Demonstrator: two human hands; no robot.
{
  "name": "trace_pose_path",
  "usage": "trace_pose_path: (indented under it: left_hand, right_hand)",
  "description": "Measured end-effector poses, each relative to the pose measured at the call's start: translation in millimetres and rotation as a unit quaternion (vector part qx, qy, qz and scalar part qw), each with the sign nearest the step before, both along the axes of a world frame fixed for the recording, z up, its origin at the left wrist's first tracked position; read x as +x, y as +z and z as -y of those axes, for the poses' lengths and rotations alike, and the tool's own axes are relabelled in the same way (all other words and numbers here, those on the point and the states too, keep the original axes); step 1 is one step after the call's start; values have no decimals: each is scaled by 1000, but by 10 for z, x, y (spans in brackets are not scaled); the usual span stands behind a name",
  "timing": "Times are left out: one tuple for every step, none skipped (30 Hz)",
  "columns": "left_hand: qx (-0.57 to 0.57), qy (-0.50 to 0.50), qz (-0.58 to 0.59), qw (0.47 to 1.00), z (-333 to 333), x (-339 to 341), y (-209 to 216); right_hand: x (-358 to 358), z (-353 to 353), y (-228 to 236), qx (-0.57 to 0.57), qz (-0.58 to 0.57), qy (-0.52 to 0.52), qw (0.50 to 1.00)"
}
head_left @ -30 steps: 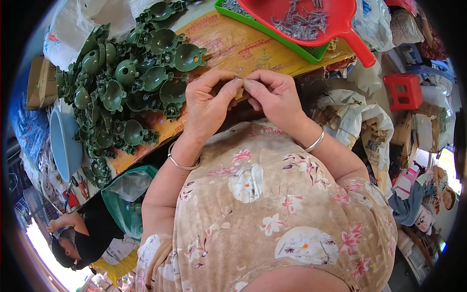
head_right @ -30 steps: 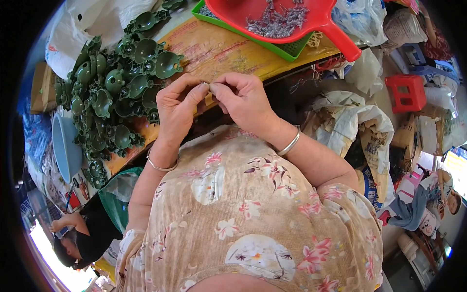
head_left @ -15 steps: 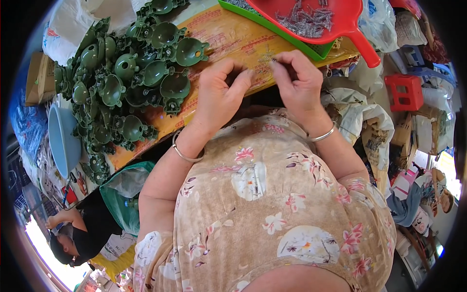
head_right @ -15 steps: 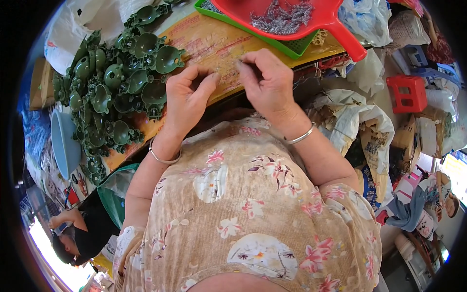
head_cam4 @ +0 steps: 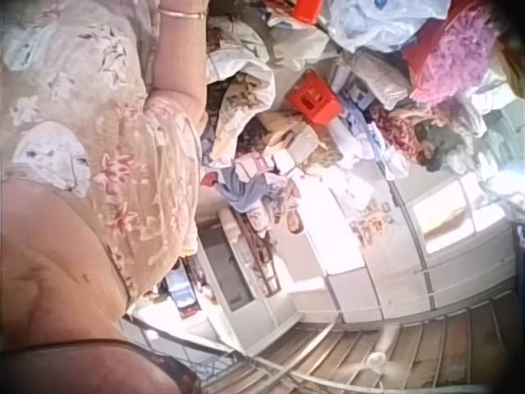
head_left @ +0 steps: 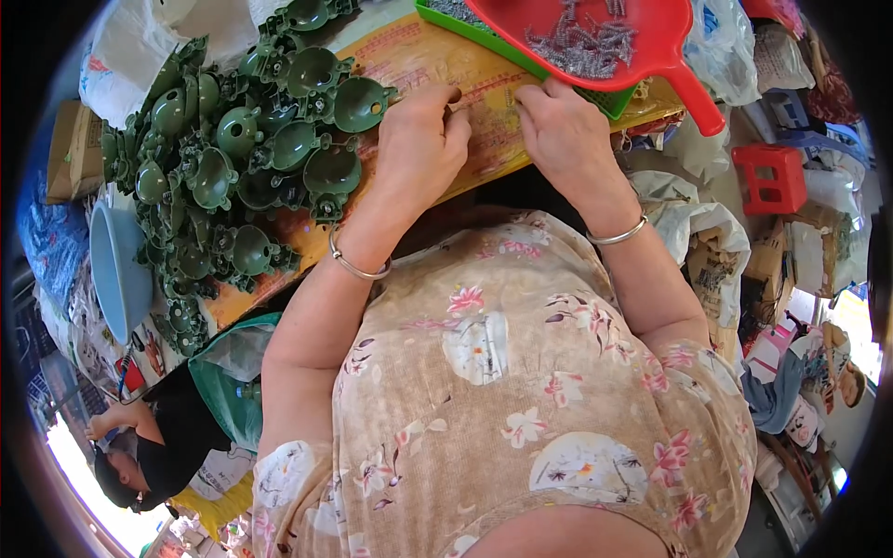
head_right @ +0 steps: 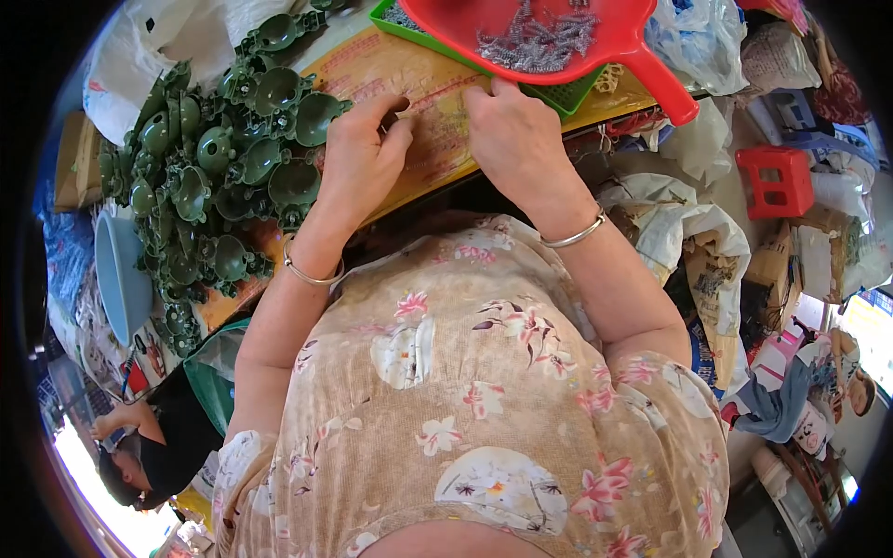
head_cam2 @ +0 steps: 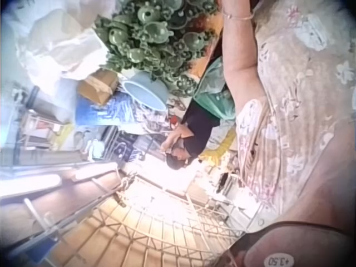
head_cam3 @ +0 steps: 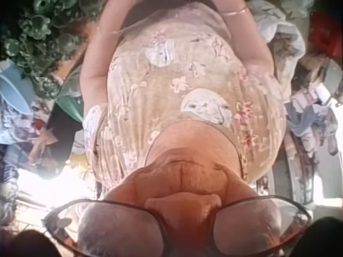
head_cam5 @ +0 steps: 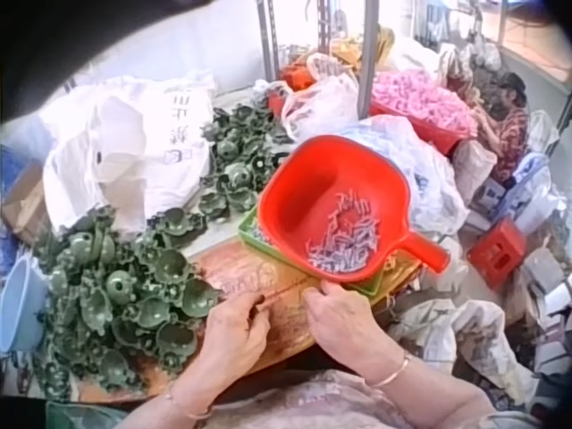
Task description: Assembling small green plastic components by inserting metal pins.
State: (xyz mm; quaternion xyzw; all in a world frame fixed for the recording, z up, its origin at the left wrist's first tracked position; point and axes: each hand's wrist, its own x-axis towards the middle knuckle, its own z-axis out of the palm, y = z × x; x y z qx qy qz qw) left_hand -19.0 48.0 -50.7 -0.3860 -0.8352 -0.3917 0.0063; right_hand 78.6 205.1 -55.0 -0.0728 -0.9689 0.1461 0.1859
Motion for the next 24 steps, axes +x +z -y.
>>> trace_pose_path:
  left_hand:
    - [8,6,38,999,34,6,13]
    - [7,8,38,999,56,15,22]
    - [13,8,61,998,74,23,29]
    - [20,8,82,996,82,21,37]
    - [20,9,82,996,84,22,34]
    - [28,4,98,995,78,25,27]
    - [36,2,113,993,79,28,22]
    - [37,4,113,993,62,22,17]
    - [70,-16,123,990,30,7,8]
    - [103,-36,133,985,6,7,7]
    - [104,-35,132,985,-16,9,23]
    - [116,-56,170,977,-38,6,52]
    - [129,-78,206,967,-48,4,77]
    - [131,-76,202,968,-30,7,84]
    - [101,-55,160,980,8,29,80]
    - [74,-35,109,991,16,-2,80]
    - [80,-19,66,994,33,-25,102]
    - [61,-35,63,996,74,-110,75]
    - [57,-43,17,997,83,-173,86]
    - [38,-35,6,999,82,-218,149]
    - [18,-27,-4,999,88,-273,220]
    - [-18,-18,-57,998,82,-355,281]
    - [-24,-4,-80,996,84,-462,327]
    - [-31,8,-103,994,85,-598,374]
  right_hand:
    - [-9,7,12,-4,-7,0,1000]
    - [-14,13,15,-8,-14,-1,1000]
    - [-13,15,6,-8,-13,0,1000]
    - [-19,7,0,-13,-24,11,1000]
    - [-22,-2,-4,-17,-35,22,999]
    - [-12,-3,7,-17,-35,22,999]
    - [0,9,31,-54,-44,22,997]
    - [5,14,55,-91,-52,21,994]
    - [0,7,75,-91,-52,23,994]
    - [5,3,102,-152,-63,45,985]
    - [4,6,130,-213,-73,68,972]
    - [-2,17,165,-213,-74,70,972]
    - [3,28,205,-270,-67,75,958]
    - [9,45,240,-326,-61,81,940]
    - [29,69,230,-320,-74,68,942]
    - [17,65,193,-309,-94,59,944]
    - [21,73,175,-320,-94,46,942]
    - [34,74,133,-326,-105,54,938]
    - [57,81,81,-350,-96,36,931]
    - [106,115,60,-394,-73,23,916]
    - [118,142,56,-437,-48,10,898]
    - [132,161,49,-440,-45,11,897]
    - [120,175,13,-440,-48,19,897]
    - [103,188,-44,-420,-75,32,904]
